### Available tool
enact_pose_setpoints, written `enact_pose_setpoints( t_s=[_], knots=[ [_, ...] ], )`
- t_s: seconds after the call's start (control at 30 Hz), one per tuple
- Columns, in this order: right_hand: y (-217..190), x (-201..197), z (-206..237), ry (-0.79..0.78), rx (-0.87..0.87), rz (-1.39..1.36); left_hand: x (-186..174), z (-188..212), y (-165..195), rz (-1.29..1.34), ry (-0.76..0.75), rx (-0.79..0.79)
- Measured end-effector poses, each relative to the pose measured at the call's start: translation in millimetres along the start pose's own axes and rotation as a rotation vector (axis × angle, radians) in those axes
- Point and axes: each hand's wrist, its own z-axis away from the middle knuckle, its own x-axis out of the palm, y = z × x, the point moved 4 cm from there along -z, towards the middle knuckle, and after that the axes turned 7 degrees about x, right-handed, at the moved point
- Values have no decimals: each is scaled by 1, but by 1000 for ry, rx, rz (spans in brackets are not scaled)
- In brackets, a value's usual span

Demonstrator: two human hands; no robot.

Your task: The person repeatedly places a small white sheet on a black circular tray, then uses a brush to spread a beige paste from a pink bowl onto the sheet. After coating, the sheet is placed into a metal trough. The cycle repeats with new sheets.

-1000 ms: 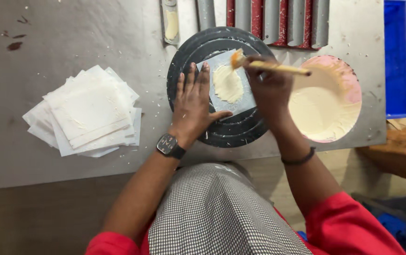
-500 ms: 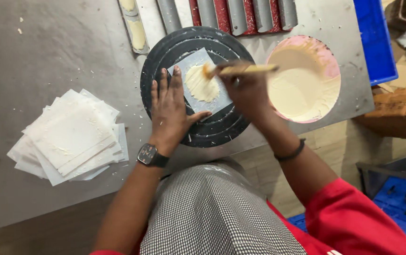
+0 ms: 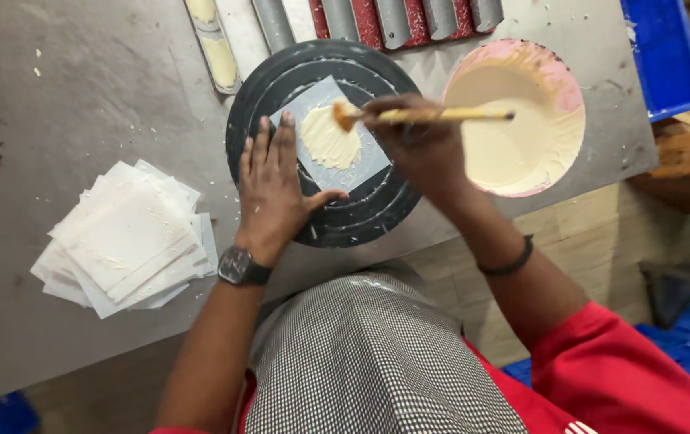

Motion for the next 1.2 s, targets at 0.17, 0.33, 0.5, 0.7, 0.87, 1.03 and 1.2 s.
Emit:
enact_pose_setpoints(
  t_s=[0.17,0.33,0.5,0.7,0.87,1.03,1.2],
  knots=[
    [34,-20,7,-71,282,-319,-10,17,10,20,-189,-180],
    [89,-134,24,68,436,-161,-23,1,9,20,-11,62],
    [112,-155,38,-132,310,517,-15,-18,2,110,-21,140],
    [104,-162,43,-45,156,346,-12,-23,-4,128,-81,105],
    [141,-212,79,306,533,-555,-6,-21,-6,76,-106,69],
    [140,-162,71,214,535,-947,3,-13,-5,12,-98,44],
    [77,-41,34,-67,373,-626,0,-1,-4,9,-81,13]
  ],
)
